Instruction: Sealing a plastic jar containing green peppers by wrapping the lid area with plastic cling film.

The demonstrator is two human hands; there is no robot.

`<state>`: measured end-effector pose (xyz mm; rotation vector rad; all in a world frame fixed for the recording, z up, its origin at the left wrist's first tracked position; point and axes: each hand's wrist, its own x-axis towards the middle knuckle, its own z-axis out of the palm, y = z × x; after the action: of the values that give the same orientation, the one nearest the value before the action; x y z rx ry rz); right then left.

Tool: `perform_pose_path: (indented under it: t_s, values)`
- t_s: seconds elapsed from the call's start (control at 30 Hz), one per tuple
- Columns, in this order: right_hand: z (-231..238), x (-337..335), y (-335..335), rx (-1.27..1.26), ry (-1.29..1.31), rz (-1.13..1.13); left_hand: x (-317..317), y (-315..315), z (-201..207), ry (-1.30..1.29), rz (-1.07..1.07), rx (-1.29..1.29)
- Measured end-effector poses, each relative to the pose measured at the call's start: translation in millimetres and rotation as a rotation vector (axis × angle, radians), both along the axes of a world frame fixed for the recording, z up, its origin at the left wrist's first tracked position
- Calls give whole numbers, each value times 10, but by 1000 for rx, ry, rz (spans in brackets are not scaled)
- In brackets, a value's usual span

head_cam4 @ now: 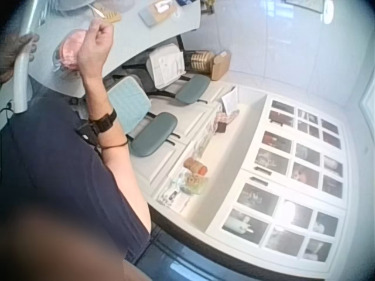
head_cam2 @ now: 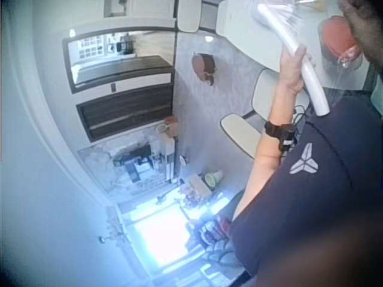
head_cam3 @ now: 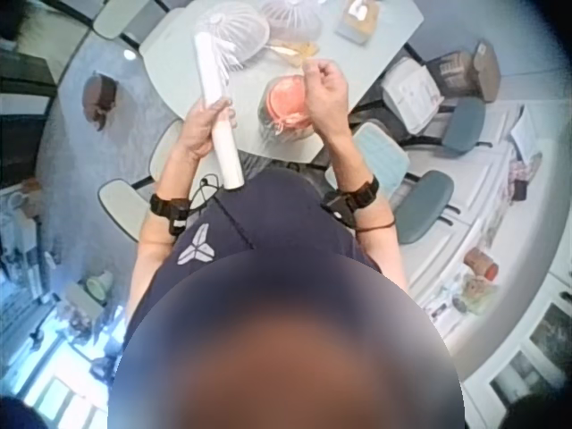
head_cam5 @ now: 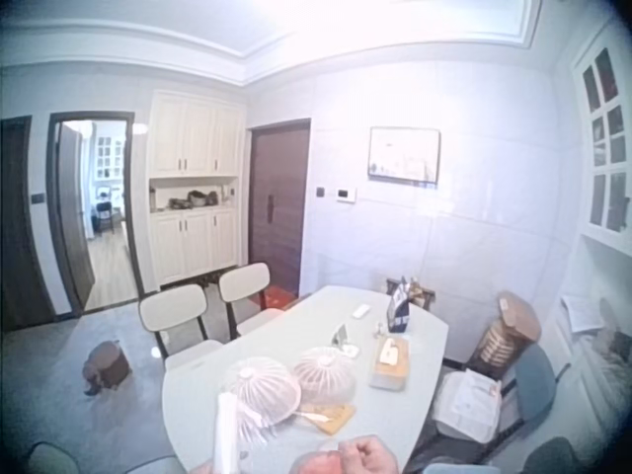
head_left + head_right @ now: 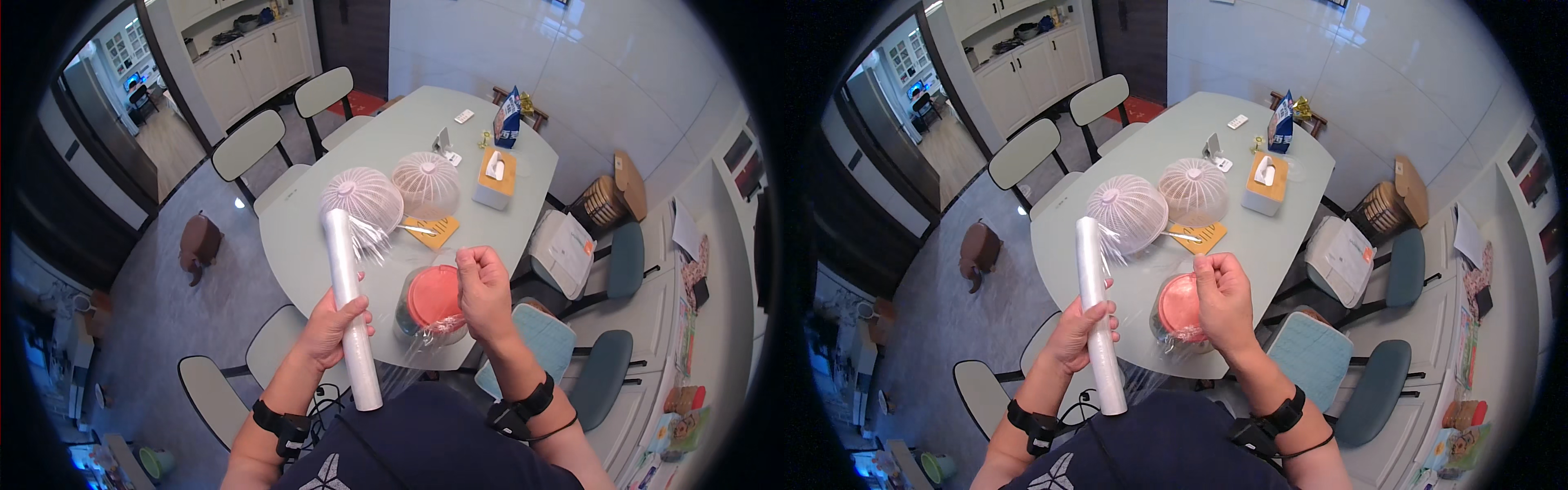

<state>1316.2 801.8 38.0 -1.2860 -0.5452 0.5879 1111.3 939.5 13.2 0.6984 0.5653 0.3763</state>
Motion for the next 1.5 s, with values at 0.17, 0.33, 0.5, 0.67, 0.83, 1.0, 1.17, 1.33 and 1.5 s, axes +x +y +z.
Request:
perform_pose_path:
  t_s: [0.17,0.33,0.5,0.67,0.83,1.0,1.17,1.33,1.5]
  values:
    - [-140,1,54,-54,-40,2,-167,288,6,62,99,124]
    - [-164,121,-42,-401,-317,51,-350,622,137,112,110,262]
    - [-252,-35,-201,-897,-1237,65,-372,991,197,424,212,869]
    - [-332,-191,-136,-1050,-1197,130,41,1097,-112,428,51,1259]
    - [-270,-86,-232,-974,-1198,258,850,928,-518,485,-178,1385]
    - [-228,141,-354,-910,-1314,435,1641,624,-833,474,-344,1356]
    - [-194,322,-348,-849,-1376,596,2089,367,-1154,465,-543,1197]
    - [-233,465,-368,-725,-1416,742,2061,251,-1394,416,-685,963]
    - [-279,589,-312,-609,-1412,823,2042,327,-1419,341,-744,953]
